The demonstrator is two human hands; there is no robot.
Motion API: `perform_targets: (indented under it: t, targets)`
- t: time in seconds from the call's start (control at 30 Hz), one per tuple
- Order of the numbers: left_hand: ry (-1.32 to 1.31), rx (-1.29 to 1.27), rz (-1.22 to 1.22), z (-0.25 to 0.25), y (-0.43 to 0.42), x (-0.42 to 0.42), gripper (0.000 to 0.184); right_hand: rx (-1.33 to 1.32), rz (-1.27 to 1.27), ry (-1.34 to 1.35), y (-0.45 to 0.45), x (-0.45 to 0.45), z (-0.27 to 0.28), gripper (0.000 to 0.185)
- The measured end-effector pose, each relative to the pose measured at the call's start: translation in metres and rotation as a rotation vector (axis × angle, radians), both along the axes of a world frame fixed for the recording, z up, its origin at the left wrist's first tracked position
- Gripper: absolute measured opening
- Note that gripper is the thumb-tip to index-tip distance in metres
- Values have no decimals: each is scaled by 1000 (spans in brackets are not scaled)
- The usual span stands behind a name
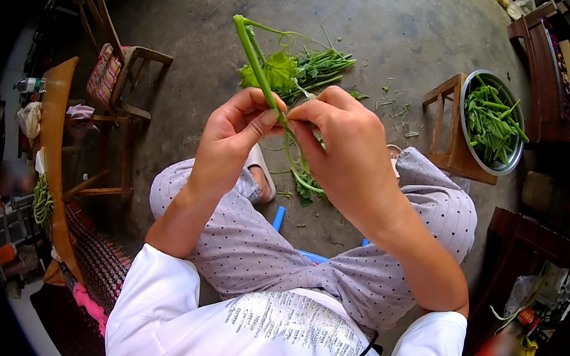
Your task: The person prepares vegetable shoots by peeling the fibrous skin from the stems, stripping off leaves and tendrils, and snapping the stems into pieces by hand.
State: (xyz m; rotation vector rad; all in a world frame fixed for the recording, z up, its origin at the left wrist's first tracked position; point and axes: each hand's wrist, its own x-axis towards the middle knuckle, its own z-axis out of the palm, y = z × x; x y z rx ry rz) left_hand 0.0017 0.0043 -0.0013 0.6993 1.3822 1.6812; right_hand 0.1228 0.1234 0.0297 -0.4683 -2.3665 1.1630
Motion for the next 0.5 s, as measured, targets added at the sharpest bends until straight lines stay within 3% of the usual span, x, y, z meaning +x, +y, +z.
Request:
perform_targets:
  t: [0.5]
  targets:
    - [49, 1, 7, -2, 1, 0, 12, 161, 13, 9, -1, 1, -1, 5]
